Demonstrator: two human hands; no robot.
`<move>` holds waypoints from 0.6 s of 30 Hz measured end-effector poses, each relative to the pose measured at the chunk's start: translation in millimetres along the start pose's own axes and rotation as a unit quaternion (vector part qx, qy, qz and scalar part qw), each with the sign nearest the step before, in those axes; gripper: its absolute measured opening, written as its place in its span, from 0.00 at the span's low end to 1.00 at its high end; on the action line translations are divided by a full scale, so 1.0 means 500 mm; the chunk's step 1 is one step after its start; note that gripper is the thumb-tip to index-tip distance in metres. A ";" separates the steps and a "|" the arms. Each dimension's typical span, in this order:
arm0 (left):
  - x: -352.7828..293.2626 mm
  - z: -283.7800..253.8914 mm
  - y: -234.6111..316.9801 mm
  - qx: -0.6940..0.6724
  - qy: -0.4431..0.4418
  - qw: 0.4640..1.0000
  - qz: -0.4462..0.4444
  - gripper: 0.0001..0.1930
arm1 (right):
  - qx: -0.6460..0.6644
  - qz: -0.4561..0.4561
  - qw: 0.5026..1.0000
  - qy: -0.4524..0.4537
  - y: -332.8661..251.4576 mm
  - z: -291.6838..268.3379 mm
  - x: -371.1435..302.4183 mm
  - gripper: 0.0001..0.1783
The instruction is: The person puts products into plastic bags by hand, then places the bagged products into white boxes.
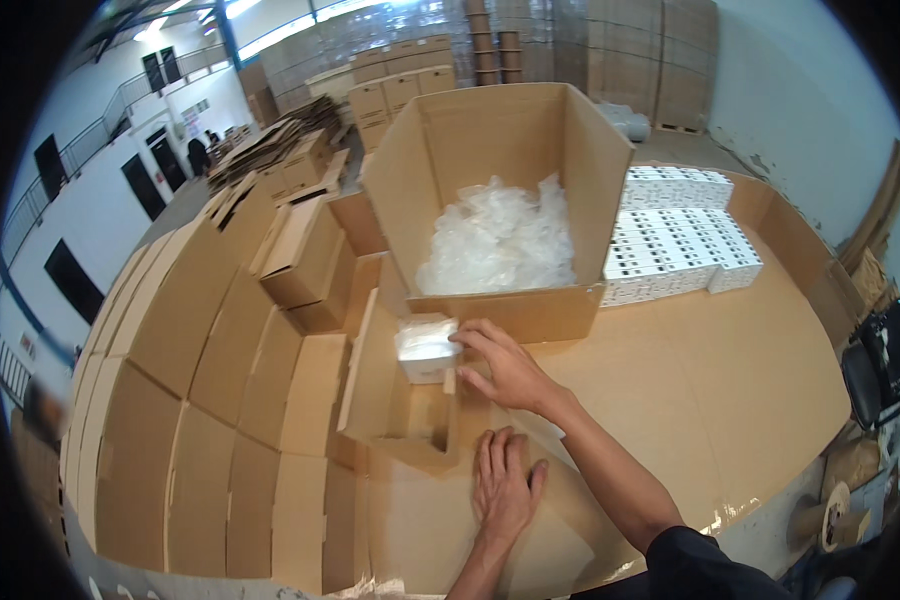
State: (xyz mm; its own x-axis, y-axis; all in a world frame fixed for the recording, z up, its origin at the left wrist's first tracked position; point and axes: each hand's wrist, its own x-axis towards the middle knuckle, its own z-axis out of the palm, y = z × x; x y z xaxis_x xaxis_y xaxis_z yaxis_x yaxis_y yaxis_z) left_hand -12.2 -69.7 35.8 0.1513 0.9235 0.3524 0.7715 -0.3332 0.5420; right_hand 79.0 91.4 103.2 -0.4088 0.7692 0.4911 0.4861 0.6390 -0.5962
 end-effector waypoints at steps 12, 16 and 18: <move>0.188 0.084 -0.014 -0.003 0.035 0.999 0.011 0.24 | -0.040 0.122 0.991 -0.033 0.204 -0.415 -0.143 0.06; 0.209 0.094 -0.016 0.001 0.031 0.999 0.027 0.24 | -0.097 0.148 0.981 0.079 0.299 -0.489 -0.081 0.08; 0.209 0.097 -0.016 0.000 0.024 0.999 0.023 0.24 | -0.149 0.147 0.973 0.098 0.367 -0.509 -0.041 0.10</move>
State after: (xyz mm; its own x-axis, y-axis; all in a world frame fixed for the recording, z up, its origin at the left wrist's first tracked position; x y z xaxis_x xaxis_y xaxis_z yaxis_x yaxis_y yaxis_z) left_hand 27.4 38.9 31.0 0.1566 0.8967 0.4139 0.7649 -0.3752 0.5236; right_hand 373.3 194.4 145.5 -0.0770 0.8860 0.4572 0.7744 0.3420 -0.5323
